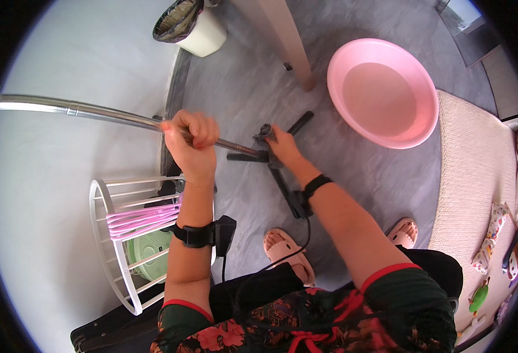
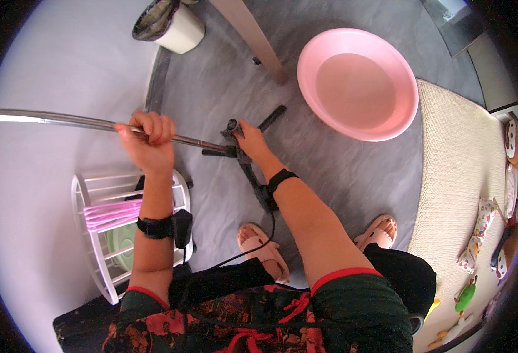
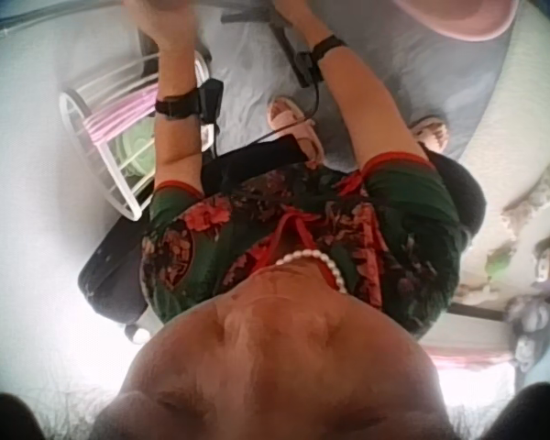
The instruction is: The person wipes down the legs and central pole of a camera tripod with a cloth, dipping the cloth into a basin of water several times to rinse it.
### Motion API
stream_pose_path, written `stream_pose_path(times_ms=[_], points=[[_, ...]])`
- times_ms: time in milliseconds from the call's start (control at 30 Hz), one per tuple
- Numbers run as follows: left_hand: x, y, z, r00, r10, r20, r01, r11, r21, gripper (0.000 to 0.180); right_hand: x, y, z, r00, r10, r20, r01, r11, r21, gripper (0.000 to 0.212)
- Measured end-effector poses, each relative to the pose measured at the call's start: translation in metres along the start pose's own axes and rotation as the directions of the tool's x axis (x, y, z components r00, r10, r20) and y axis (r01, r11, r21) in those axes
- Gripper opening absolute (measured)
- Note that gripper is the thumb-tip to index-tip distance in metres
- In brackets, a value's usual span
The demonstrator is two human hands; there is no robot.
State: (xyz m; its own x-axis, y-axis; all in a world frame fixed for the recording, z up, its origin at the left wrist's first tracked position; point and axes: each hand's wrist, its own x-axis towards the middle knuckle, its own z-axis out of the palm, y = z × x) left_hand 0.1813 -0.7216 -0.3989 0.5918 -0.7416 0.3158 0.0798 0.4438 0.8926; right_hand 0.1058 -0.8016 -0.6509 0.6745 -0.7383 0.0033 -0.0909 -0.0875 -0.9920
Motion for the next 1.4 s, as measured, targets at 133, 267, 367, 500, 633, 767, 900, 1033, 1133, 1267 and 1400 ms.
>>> stream_pose_path(times_ms=[133,267,367,500,633,767,900,1033,1133,1267,1400], points=[[0.008,0.008,-0.002,0.997,-0.052,-0.057,0.057,0.993,0.101,0.05,0.001,0.001,-0.012,0.989,0.03,-0.143,-0.045,0.994,-0.103,0.036],[0.005,0.007,-0.001,0.998,-0.039,-0.051,0.04,0.999,0.002,0.045,0.004,-0.004,-0.038,0.909,0.134,-0.396,-0.157,0.987,-0.026,0.036],[-0.01,0.008,-0.003,0.992,-0.126,-0.009,0.126,0.984,0.125,0.044,-0.005,-0.029,-0.048,0.906,0.157,-0.393,-0.123,0.986,0.111,0.036],[-0.016,0.002,0.002,0.974,-0.196,0.112,0.184,0.977,0.107,0.043,-0.03,0.004,-0.03,0.932,-0.363,-0.006,0.357,0.92,-0.163,0.037],[-0.028,-0.01,-0.019,0.976,-0.215,0.033,0.206,0.964,0.166,0.042,-0.05,0.011,-0.003,0.946,-0.265,0.188,0.3,0.935,-0.189,0.046],[-0.034,-0.031,-0.023,0.974,-0.217,0.069,0.206,0.968,0.144,0.044,-0.033,0.033,-0.011,0.885,-0.42,0.201,0.465,0.808,-0.362,0.048],[-0.036,-0.036,-0.025,0.98,-0.2,0.013,0.198,0.974,0.107,0.043,-0.006,0.062,-0.062,0.904,-0.398,0.157,0.419,0.749,-0.513,0.045],[-0.043,-0.045,-0.025,0.988,-0.148,-0.034,0.15,0.985,0.084,0.042,0.018,0.069,-0.095,0.948,-0.304,0.097,0.293,0.71,-0.641,0.041],[-0.045,-0.055,-0.02,0.992,-0.115,-0.055,0.119,0.99,0.076,0.04,0.023,0.078,-0.098,0.948,-0.319,0.002,0.247,0.73,-0.637,0.037],[-0.046,-0.065,-0.021,0.991,-0.104,-0.087,0.106,0.994,0.023,0.038,0.01,0.072,-0.066,0.904,-0.384,0.185,0.413,0.682,-0.603,0.037],[-0.057,-0.076,-0.029,0.987,-0.073,-0.146,0.098,0.98,0.171,0.039,-0.049,0.002,-0.002,0.878,-0.419,0.233,0.479,0.793,-0.377,0.047]])
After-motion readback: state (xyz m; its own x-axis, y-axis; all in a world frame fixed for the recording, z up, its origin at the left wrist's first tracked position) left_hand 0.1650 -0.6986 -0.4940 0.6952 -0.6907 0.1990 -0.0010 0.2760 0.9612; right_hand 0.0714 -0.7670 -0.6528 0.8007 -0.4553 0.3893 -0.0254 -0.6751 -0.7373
